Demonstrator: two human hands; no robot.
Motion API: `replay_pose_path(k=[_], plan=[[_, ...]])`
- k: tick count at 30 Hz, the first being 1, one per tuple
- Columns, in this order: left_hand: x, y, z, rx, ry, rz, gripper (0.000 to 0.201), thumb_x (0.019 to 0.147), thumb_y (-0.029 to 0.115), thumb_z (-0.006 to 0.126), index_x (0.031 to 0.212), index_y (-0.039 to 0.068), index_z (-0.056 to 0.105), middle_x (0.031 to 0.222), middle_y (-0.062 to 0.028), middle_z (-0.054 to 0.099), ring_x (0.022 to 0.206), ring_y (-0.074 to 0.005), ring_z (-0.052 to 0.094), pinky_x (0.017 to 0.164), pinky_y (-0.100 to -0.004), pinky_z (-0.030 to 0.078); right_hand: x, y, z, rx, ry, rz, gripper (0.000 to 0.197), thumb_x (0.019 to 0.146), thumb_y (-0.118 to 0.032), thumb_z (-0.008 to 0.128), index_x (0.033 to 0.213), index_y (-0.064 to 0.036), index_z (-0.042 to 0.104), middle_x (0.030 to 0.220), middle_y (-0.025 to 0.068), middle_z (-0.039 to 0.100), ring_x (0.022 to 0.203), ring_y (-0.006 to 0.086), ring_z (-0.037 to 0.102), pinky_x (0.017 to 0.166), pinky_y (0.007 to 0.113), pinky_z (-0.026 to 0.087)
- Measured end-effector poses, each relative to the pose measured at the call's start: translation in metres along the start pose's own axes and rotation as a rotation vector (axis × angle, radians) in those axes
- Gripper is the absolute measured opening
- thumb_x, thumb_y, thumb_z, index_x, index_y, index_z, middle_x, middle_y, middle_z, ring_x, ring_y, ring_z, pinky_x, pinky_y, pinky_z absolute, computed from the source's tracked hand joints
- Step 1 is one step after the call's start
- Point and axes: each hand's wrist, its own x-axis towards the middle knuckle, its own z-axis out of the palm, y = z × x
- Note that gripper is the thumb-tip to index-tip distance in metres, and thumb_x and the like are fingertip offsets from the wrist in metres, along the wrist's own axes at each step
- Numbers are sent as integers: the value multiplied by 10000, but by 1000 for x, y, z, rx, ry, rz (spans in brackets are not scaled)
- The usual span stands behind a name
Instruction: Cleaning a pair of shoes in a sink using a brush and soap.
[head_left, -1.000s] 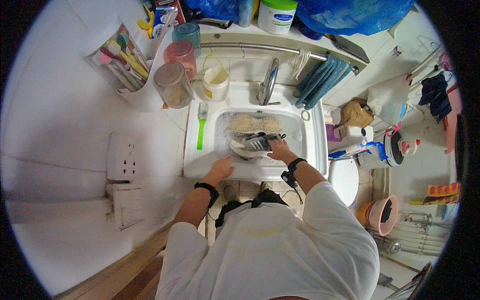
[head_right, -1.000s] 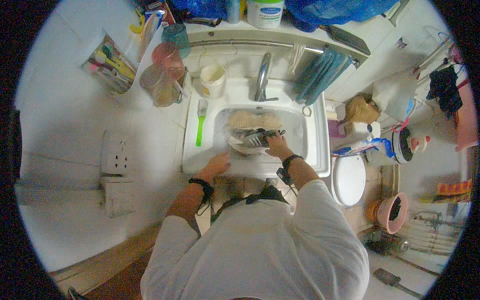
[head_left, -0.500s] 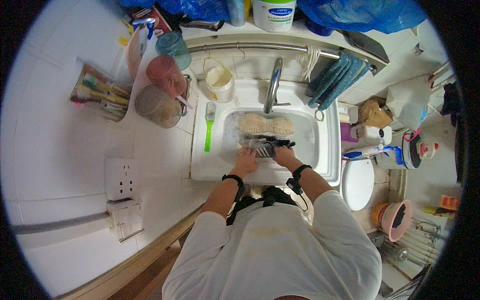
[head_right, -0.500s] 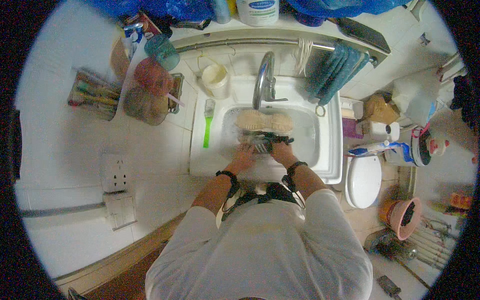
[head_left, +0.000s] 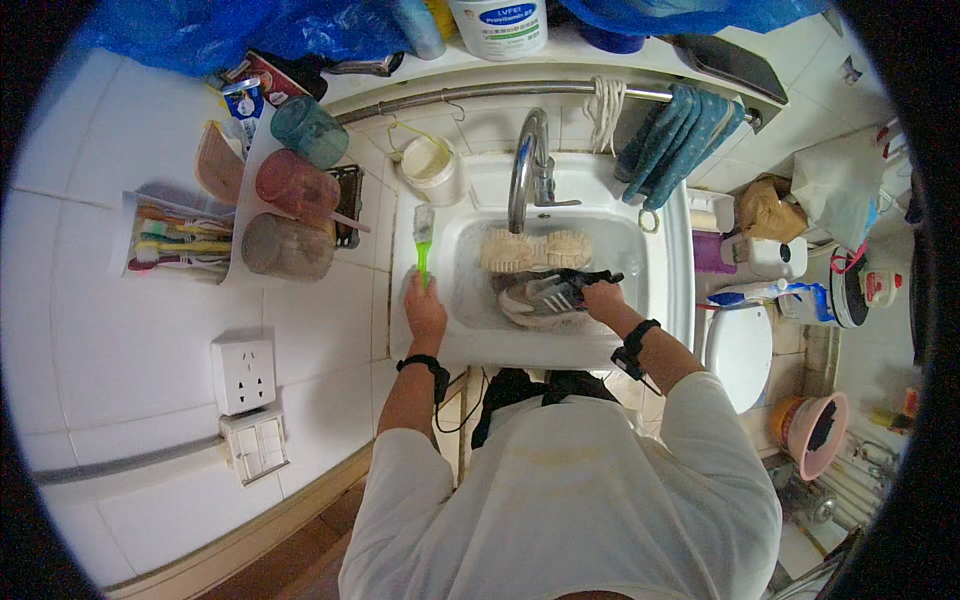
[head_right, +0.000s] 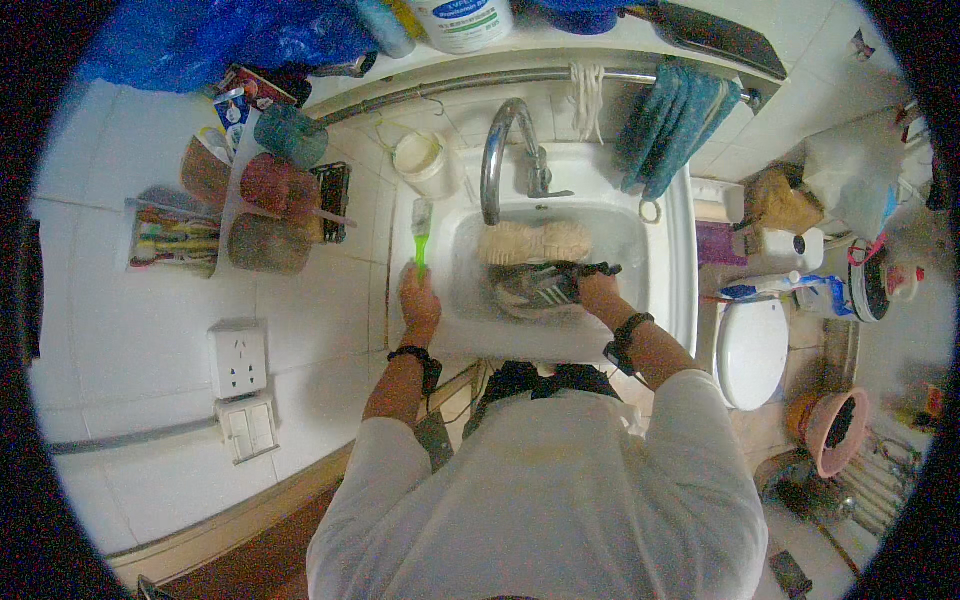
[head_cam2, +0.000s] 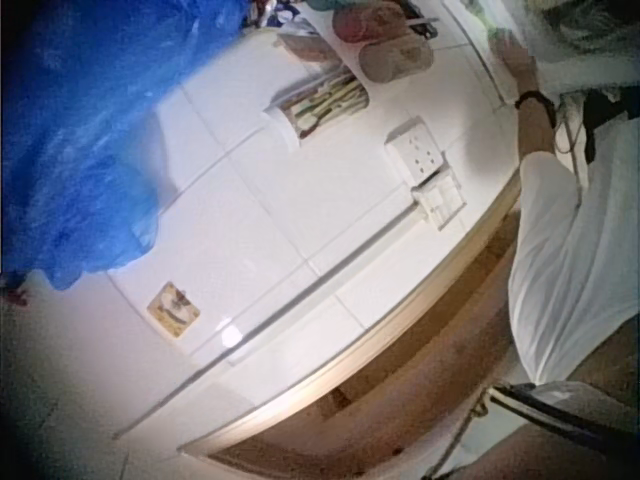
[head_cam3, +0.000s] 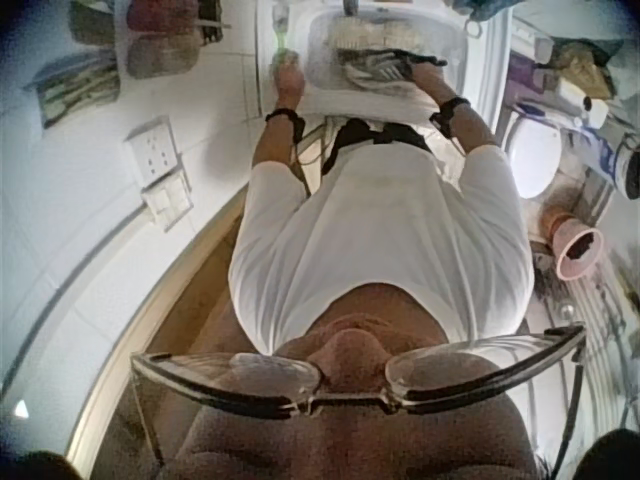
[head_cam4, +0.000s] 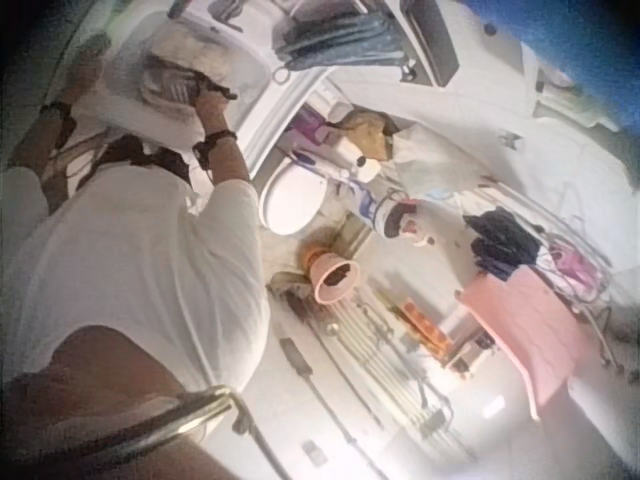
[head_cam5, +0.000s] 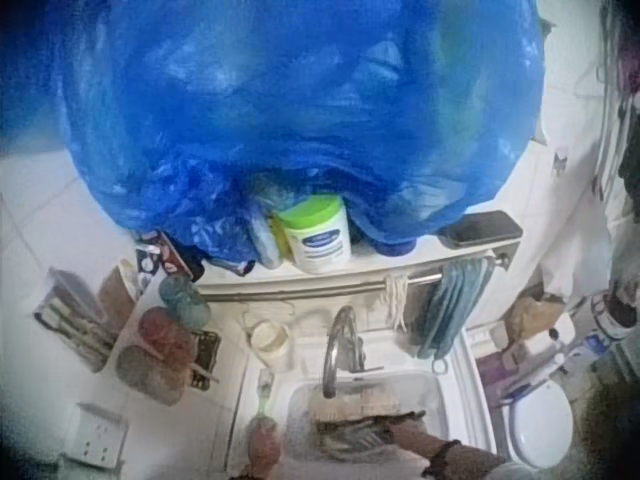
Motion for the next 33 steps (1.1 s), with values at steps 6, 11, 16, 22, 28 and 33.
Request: replay_pose_path(k=[6, 11, 16, 22, 28, 33], plan=[[9, 67, 10, -63, -859, 333, 338, 802, 53, 488, 1138, 15, 494, 1199, -142, 463, 1045, -293, 491, 903, -352, 399, -2, 15, 19, -37, 1, 91, 160, 798, -170, 515, 854, -90, 642, 892, 115, 646, 875, 256, 622, 707, 383, 509], [11, 69, 61, 42, -647, 584, 344, 837, 81, 455, 1179, 53, 473, 1233, -69, 452, 1112, -252, 450, 917, -381, 390, 1, 12, 33, -44, 90, 127, 150, 786, -183, 533, 872, -96, 619, 864, 83, 635, 853, 229, 618, 672, 392, 507], [30, 77, 90, 134, -707, 611, 335, 874, 145, 437, 1205, 100, 464, 1219, -33, 471, 1118, -203, 453, 889, -371, 396, 5, 17, 39, -78, 233, 267, 147, 788, -204, 563, 865, -80, 580, 825, 93, 611, 853, 262, 586, 669, 414, 497], [30, 76, 112, 197, -682, 619, 285, 883, 148, 420, 1148, 131, 523, 1119, -22, 538, 1067, -167, 485, 797, -350, 403, 1, 11, 20, 40, 165, 317, 168, 794, -205, 568, 874, -57, 576, 835, 117, 612, 861, 281, 585, 683, 421, 495], [15, 88, 104, 170, -790, 590, 243, 879, 162, 426, 1041, 127, 603, 1047, -80, 571, 1021, -202, 511, 848, -390, 395, 1, 18, 23, 76, 227, 338, 208, 784, -228, 577, 903, -58, 559, 865, 125, 604, 892, 294, 566, 685, 419, 484], [2, 84, 97, 67, -846, 716, 244, 862, 134, 451, 1061, 113, 592, 1003, -108, 564, 1007, -278, 507, 847, -429, 423, 6, 12, 23, 67, 536, 295, 156, 780, -182, 548, 893, -74, 541, 900, 109, 556, 935, 277, 522, 754, 399, 456]])
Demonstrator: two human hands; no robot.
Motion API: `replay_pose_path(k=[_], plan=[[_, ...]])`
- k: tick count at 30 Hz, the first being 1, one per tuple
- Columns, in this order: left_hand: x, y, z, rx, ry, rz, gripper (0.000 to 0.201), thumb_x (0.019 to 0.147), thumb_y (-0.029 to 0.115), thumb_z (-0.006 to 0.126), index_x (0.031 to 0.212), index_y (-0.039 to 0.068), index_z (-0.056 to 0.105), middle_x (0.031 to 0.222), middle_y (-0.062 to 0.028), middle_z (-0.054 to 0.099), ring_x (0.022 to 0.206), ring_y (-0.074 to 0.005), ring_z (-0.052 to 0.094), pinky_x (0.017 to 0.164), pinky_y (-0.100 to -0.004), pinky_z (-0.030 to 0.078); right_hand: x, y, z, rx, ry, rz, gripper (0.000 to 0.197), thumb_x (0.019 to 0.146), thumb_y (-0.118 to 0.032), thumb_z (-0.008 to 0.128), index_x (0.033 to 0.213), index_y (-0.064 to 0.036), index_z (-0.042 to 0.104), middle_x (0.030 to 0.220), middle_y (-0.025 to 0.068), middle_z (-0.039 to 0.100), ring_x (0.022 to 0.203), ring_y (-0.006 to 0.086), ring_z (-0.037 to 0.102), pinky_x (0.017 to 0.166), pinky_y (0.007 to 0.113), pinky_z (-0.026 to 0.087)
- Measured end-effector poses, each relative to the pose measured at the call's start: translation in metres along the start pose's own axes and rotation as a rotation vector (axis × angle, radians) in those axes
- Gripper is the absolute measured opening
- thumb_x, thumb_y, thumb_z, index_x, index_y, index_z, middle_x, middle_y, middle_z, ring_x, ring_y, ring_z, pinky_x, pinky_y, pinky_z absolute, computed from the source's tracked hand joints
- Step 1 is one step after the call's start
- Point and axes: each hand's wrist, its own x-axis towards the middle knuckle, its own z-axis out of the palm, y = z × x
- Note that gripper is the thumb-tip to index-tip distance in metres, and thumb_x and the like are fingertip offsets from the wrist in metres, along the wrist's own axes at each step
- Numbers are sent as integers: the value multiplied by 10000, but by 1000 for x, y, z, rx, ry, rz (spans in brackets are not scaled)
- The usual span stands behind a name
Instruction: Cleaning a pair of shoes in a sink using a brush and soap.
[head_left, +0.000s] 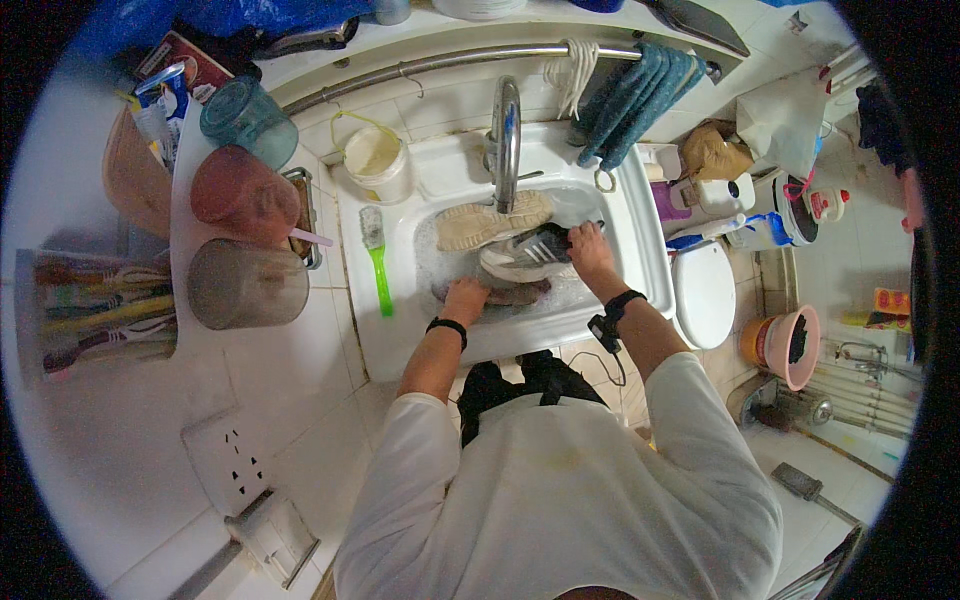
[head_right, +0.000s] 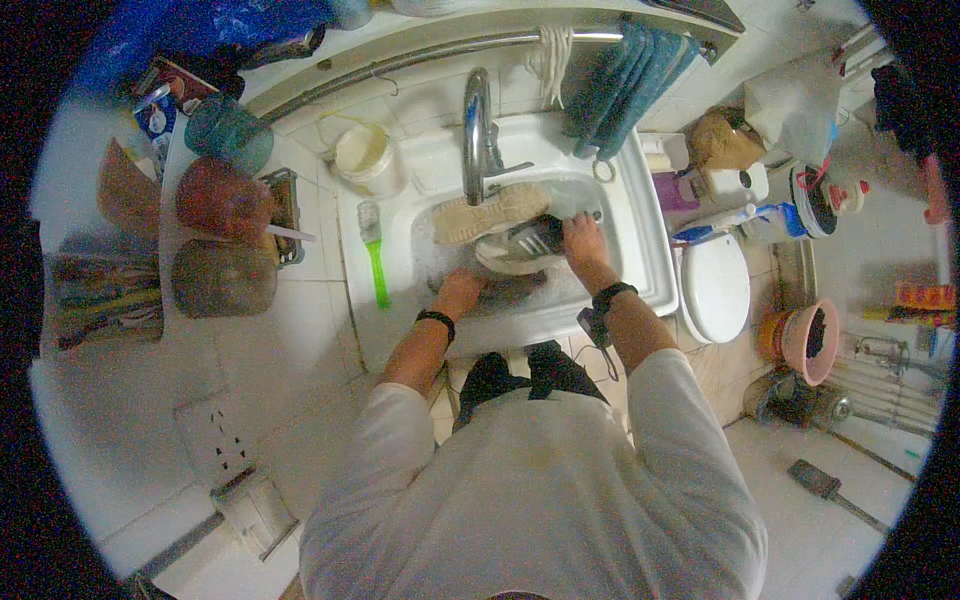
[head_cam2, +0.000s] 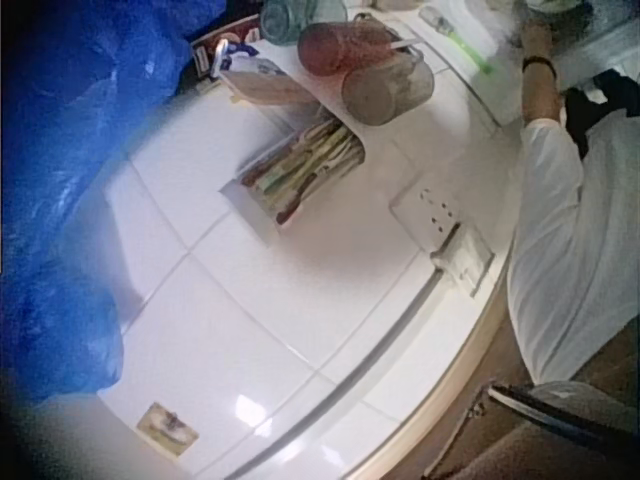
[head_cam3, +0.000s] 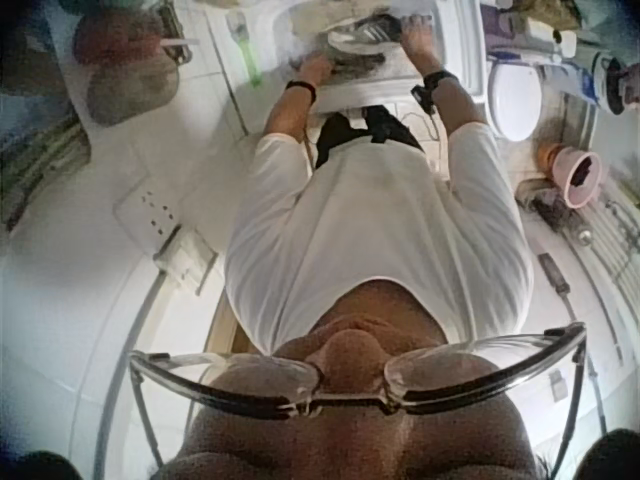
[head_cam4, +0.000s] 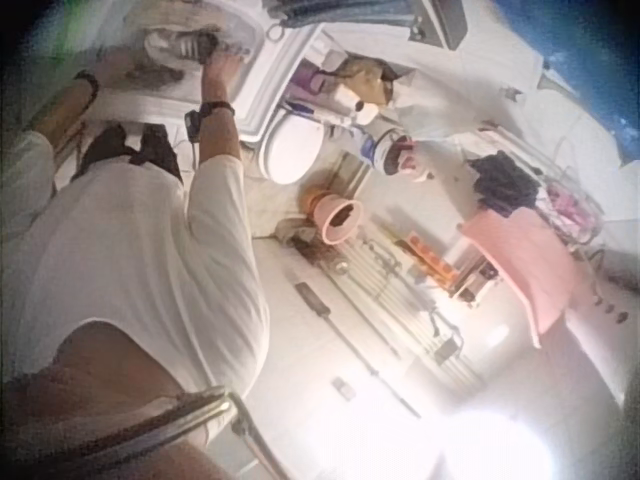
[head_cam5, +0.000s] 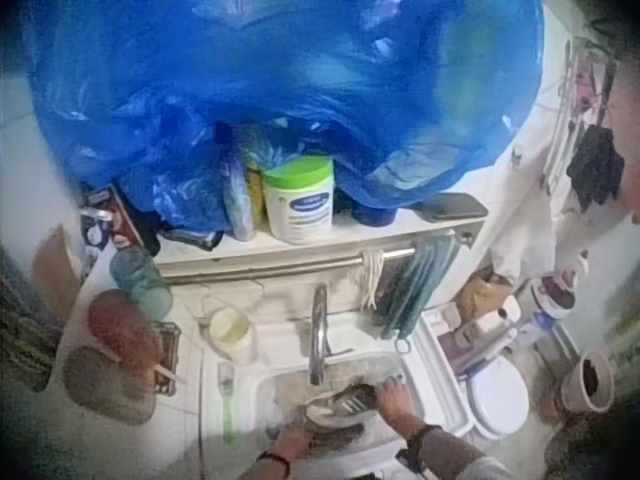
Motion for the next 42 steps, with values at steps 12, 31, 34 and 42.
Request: replay_pose_path(k=[12, 31, 34, 42], plan=[[-35, 30, -50, -148, -43, -171, 234, 769, 73, 543, 990, 117, 607, 991, -123, 524, 942, -300, 533, 807, -413, 456, -45, -38, 51, 200, -481, -309, 405, 782, -170, 510, 1173, -88, 443, 998, 131, 567, 918, 320, 563, 745, 418, 483], [-51, -12, -17, -85, -124, -230, 338, 768, 159, 575, 1095, 81, 546, 1076, -133, 536, 995, -327, 527, 830, -467, 427, -38, -51, 26, 9, -598, -105, 411, 740, -380, 620, 945, -24, 632, 1018, 171, 592, 956, 291, 577, 789, 382, 482], [-52, -10, -18, -51, 32, -133, 365, 780, 173, 566, 1132, 90, 527, 1090, -120, 532, 1020, -341, 511, 850, -476, 411, -52, -44, 35, 147, -299, -56, 399, 651, -348, 676, 901, -39, 640, 939, 165, 617, 884, 305, 603, 756, 394, 494], [-37, 7, -42, -204, -152, -131, 372, 768, 169, 576, 1129, 96, 525, 1109, -135, 545, 1057, -315, 501, 860, -423, 435, -54, -33, -18, 343, -703, 64, 608, 435, -193, 776, 1008, -123, 587, 933, 102, 631, 857, 271, 607, 743, 388, 466]])
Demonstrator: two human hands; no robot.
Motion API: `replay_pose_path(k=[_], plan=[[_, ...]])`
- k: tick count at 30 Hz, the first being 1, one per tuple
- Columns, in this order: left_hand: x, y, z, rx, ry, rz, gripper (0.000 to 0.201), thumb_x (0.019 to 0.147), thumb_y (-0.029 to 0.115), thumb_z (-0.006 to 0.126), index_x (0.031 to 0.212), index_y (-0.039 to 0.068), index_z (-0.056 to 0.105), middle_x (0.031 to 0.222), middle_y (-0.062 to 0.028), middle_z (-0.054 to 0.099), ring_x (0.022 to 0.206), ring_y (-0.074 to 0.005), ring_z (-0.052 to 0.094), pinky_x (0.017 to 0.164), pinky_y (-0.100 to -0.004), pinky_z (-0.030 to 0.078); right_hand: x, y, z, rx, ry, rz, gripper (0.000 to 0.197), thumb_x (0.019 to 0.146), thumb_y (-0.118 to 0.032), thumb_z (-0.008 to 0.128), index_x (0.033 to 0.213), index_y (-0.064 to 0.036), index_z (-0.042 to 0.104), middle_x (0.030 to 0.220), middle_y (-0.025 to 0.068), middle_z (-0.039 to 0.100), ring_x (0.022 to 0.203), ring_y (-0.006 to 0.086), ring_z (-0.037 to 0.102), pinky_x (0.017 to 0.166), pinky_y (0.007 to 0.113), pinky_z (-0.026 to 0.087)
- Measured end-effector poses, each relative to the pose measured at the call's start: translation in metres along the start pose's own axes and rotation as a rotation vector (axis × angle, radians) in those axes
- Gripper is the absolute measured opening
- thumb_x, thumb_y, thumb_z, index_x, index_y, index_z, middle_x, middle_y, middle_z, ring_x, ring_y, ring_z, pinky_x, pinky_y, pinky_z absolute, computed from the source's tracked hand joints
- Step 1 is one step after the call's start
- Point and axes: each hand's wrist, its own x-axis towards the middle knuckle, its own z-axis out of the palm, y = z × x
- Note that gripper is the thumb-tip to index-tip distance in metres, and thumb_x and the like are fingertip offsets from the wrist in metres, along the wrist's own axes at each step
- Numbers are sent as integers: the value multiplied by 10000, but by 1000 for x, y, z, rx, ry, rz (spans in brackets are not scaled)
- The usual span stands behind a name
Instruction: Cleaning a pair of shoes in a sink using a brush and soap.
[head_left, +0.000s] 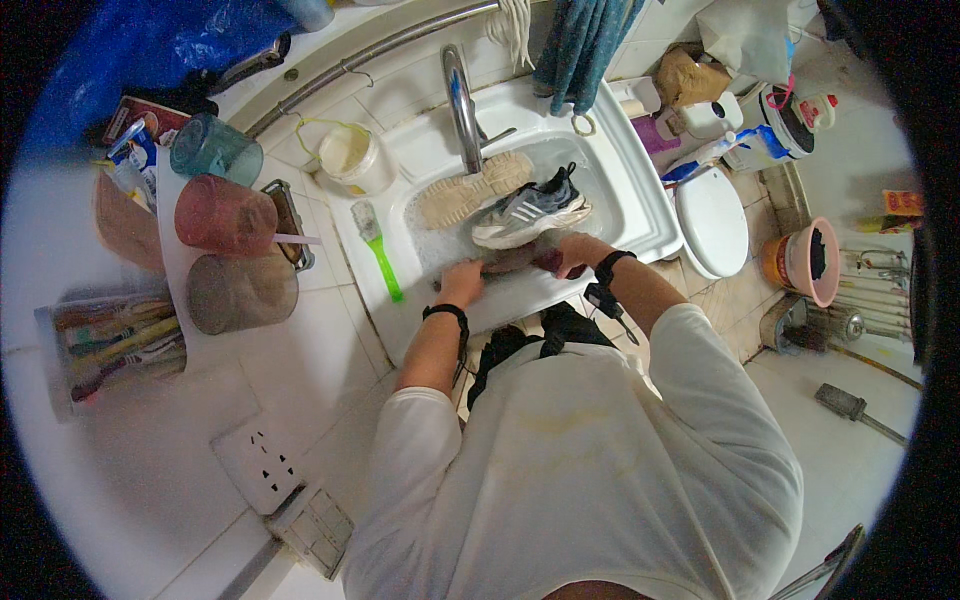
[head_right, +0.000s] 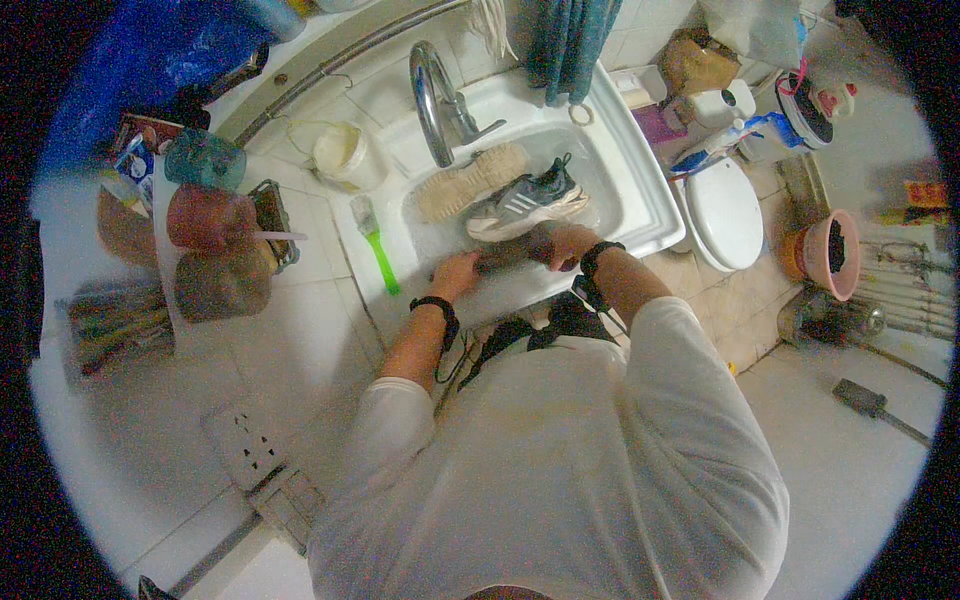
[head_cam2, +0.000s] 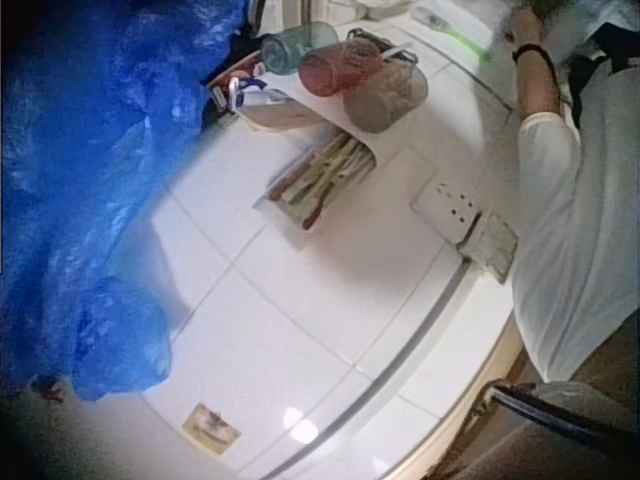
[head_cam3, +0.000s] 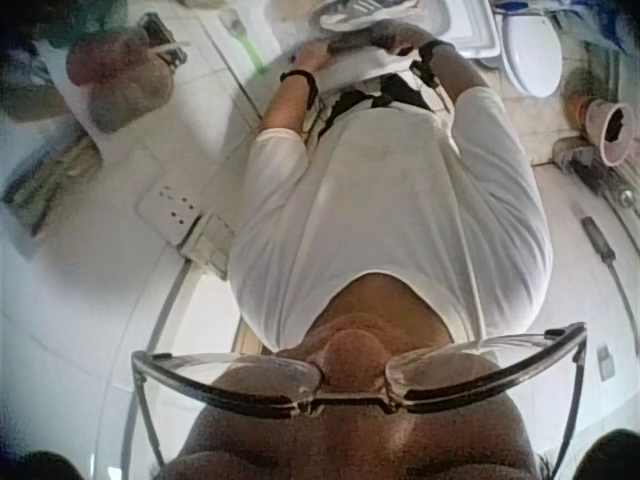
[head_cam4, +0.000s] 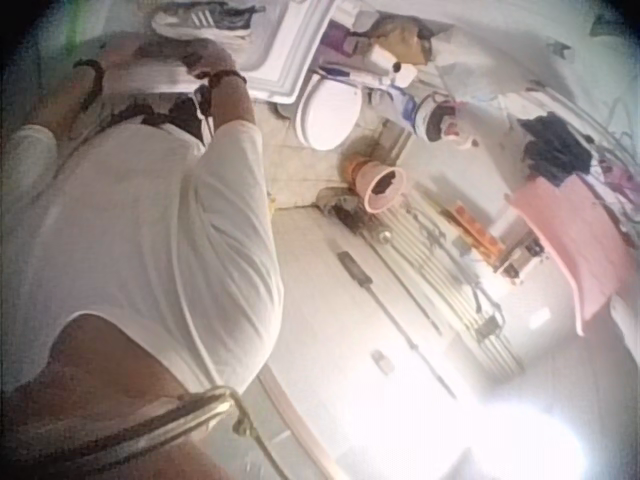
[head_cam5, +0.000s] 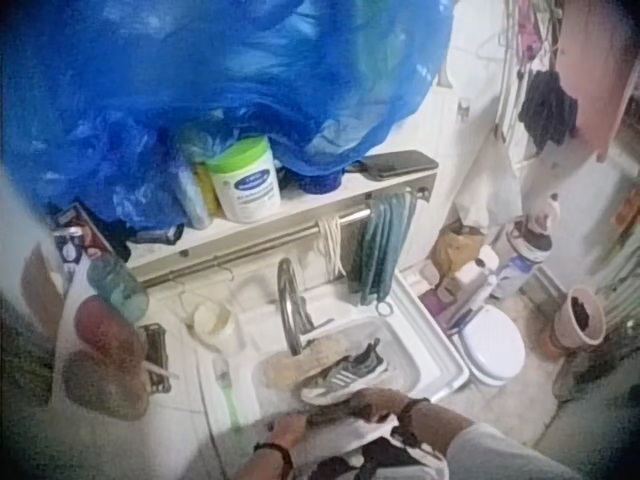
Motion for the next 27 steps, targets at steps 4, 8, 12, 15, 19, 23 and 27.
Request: replay_pose_path(k=[4, 8, 12, 15, 19, 23, 27], plan=[[-6, 8, 7, 28, 61, 43, 365, 795, 158, 538, 1155, 99, 509, 1133, -159, 525, 1072, -322, 489, 880, -432, 416, -16, -9, -11, 80, -48, -112, 627, 438, -175, 787, 1033, -154, 591, 920, 93, 640, 887, 251, 603, 755, 369, 472], [-16, 26, 13, -136, 74, 229, 361, 800, 121, 504, 1161, 117, 509, 1134, -176, 502, 1035, -340, 498, 869, -420, 421, -27, -35, -21, -160, -43, -226, 522, 540, -216, 757, 1030, -134, 598, 943, 118, 629, 910, 256, 596, 757, 365, 478], [-18, 28, 47, -160, 263, 430, 374, 810, 82, 472, 1181, 125, 500, 1141, -168, 510, 1048, -331, 490, 885, -405, 413, 28, -26, 30, -327, 10, -351, 552, 692, -346, 652, 1199, -198, 494, 1031, 168, 589, 967, 333, 552, 806, 433, 449], [-32, 40, 43, -330, 225, 324, 388, 801, 45, 454, 1183, 97, 495, 1184, -152, 497, 1103, -313, 461, 919, -386, 396, 56, -26, 56, -485, -77, -324, 469, 801, -227, 530, 1259, -223, 434, 1096, 149, 559, 1032, 347, 509, 843, 454, 425], [-78, 39, 59, -68, 307, 377, 398, 785, 43, 457, 1181, 52, 487, 1237, -136, 467, 1158, -299, 423, 966, -365, 363, 78, -23, 68, -536, -76, -493, 383, 809, -224, 511, 1191, -200, 510, 1054, 151, 578, 1001, 341, 523, 836, 445, 427], [-131, 58, 58, 54, 394, 219, 433, 778, 83, 486, 1207, 29, 459, 1301, -132, 408, 1192, -282, 399, 1003, -355, 330, 112, 1, 83, -433, 31, -497, 309, 809, -270, 500, 1032, -85, 607, 1001, 129, 613, 981, 312, 560, 832, 442, 445], [-200, 60, 90, -69, 281, -264, 415, 807, 93, 462, 1218, 42, 454, 1306, -136, 394, 1179, -277, 415, 986, -364, 352, 26, -22, 13, -306, -143, -648, 453, 734, -360, 615, 1072, -62, 572, 1139, 205, 500, 1014, 360, 489, 847, 428, 415]])
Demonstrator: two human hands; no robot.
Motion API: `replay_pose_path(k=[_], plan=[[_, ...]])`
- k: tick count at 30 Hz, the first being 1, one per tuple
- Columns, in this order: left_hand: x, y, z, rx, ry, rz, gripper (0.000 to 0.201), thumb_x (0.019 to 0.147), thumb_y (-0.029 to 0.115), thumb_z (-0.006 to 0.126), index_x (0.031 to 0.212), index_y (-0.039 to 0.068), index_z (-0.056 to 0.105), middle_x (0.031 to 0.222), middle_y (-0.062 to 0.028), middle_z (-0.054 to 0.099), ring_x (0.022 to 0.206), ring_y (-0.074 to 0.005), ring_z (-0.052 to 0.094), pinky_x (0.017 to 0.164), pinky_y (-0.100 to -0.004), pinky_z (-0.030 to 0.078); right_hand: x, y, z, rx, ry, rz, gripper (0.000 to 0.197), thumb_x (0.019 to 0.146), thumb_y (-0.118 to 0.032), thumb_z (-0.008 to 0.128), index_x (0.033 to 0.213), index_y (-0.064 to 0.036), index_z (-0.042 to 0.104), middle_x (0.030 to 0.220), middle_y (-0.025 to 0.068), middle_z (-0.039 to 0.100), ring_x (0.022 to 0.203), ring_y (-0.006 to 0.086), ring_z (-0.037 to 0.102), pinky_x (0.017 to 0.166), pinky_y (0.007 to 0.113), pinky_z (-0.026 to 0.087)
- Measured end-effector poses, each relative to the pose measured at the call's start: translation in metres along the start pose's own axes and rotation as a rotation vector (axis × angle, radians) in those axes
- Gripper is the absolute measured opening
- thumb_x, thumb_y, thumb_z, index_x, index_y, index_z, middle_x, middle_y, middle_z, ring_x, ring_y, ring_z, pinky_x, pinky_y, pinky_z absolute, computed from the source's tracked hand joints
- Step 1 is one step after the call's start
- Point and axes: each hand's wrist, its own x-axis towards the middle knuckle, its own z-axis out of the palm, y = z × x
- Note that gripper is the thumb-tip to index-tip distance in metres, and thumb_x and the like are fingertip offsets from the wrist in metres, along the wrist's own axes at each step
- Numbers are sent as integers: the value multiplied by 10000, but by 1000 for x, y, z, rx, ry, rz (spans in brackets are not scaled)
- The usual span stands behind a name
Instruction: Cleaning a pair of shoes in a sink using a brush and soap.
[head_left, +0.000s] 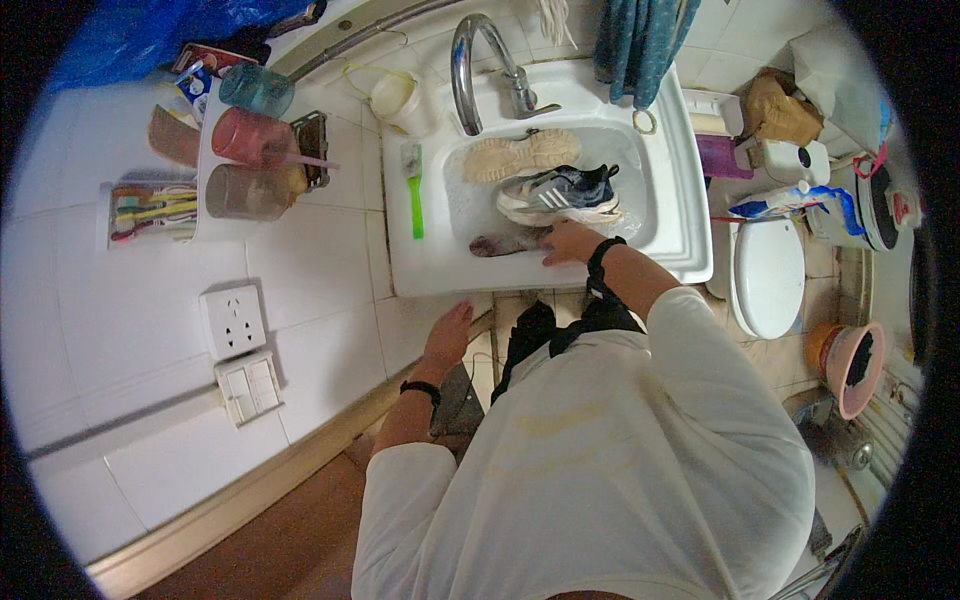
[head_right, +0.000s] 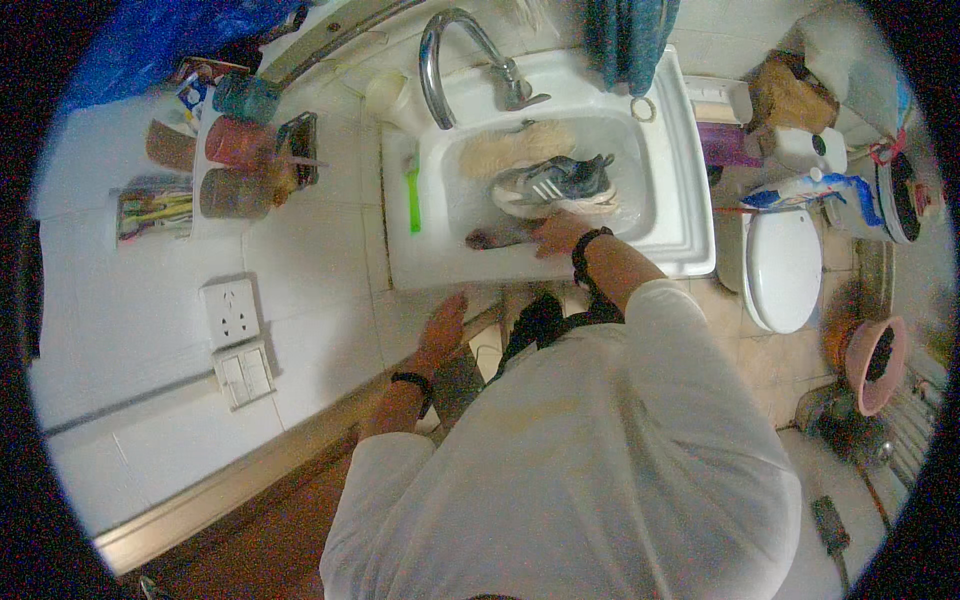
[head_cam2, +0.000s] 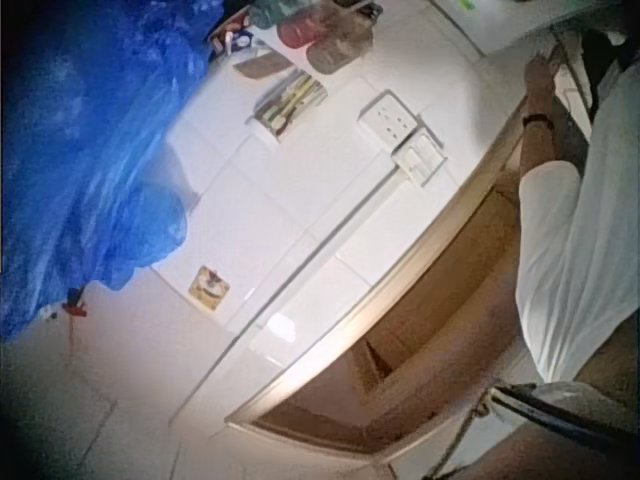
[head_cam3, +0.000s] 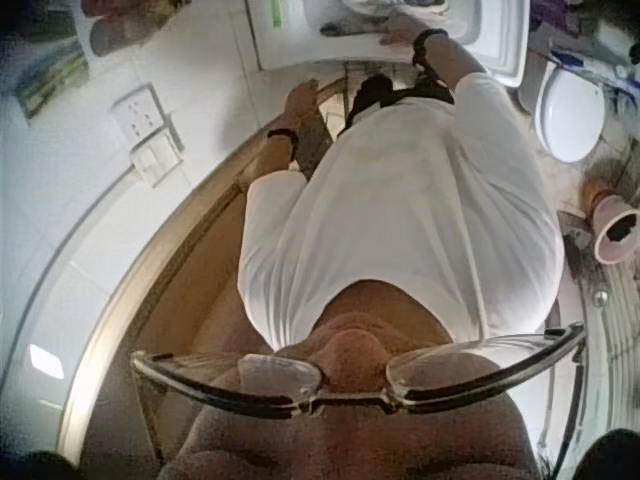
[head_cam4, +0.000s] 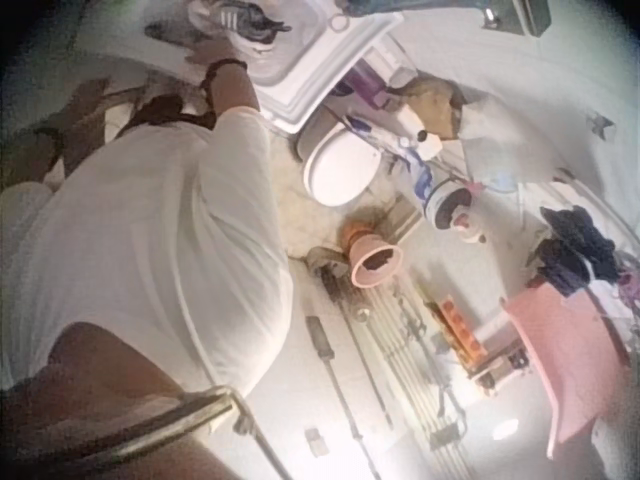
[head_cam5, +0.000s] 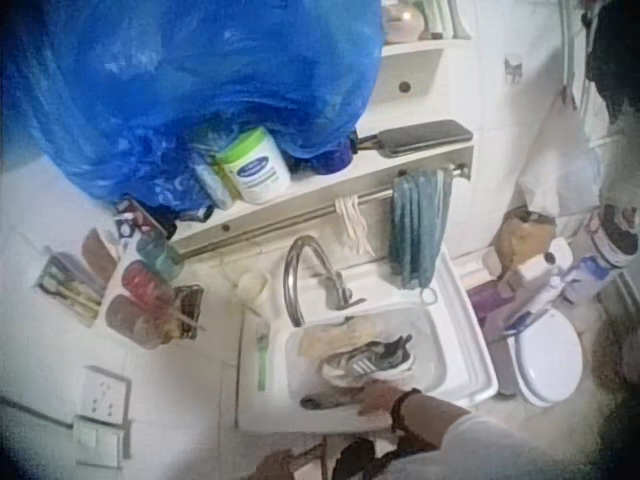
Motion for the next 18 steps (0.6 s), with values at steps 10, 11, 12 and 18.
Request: replay_pose_path(k=[10, 11, 12, 18], plan=[[40, 11, -2, 178, 332, -124, 496, 788, 125, 502, 1268, 75, 388, 1280, -159, 387, 1165, -317, 393, 948, -403, 364, -22, 42, 2, -77, 15, -180, 604, 677, -287, 692, 1216, -107, 487, 1103, 212, 522, 1050, 370, 479, 878, 425, 402], [49, 9, 3, 180, 342, -139, 496, 788, 125, 502, 1268, 75, 388, 1280, -159, 387, 1165, -317, 393, 948, -403, 364, -27, 36, 2, -95, 113, -201, 492, 672, -239, 673, 1130, -114, 544, 1071, 182, 550, 1025, 349, 500, 890, 418, 400], [57, 7, 8, 204, 355, -184, 521, 782, 123, 497, 1282, 60, 363, 1295, -163, 369, 1191, -316, 363, 968, -399, 342, -27, 32, 1, -112, 211, -223, 386, 667, -191, 655, 1043, -122, 600, 1038, 153, 578, 1000, 328, 521, 901, 411, 399], [45, 30, 22, 168, 301, -201, 547, 783, 108, 487, 1293, -1, 320, 1322, -176, 339, 1222, -319, 330, 1007, -385, 305, -50, 31, -22, -164, -18, -157, 590, 717, -168, 661, 1261, -125, 436, 1168, 191, 498, 1079, 350, 473, 879, 433, 414]])
